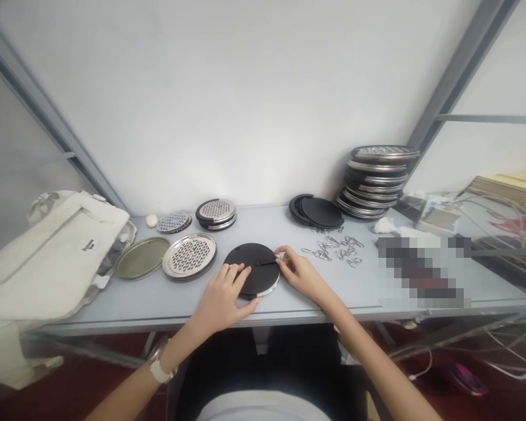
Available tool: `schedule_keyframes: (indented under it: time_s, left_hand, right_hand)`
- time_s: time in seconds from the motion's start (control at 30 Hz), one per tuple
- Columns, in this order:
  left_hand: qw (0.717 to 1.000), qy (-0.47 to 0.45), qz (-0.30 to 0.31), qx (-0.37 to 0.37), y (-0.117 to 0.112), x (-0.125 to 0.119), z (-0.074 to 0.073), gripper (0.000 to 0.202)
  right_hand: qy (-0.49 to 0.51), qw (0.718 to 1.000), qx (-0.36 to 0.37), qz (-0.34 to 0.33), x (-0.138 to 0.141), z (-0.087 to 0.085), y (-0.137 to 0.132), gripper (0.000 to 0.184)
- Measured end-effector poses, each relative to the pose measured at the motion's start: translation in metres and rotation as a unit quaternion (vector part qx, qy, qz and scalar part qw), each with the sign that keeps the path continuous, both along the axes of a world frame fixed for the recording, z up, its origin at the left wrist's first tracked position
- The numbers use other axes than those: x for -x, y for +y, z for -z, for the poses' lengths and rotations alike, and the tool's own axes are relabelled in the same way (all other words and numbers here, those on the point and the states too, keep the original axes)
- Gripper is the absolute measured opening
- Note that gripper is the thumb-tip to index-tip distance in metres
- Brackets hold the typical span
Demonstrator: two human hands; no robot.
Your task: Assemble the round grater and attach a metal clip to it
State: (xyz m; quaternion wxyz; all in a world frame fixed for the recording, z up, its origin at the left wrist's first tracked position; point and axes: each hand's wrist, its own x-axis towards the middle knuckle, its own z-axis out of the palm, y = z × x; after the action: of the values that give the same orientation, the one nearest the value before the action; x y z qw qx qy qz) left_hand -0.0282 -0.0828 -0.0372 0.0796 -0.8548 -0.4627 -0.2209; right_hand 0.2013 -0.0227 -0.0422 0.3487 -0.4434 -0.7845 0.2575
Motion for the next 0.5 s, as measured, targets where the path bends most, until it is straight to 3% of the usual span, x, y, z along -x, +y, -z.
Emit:
schedule_keyframes:
  time_s: [0.5]
  left_hand:
    - [1.0,-0.006,0.0,-0.008,0.0003,0.0002,0.0012,0.055]
  right_hand:
    - [0.062,0.997,-0.031,0.045,-0.0008,0.0015,0.0027,0.015]
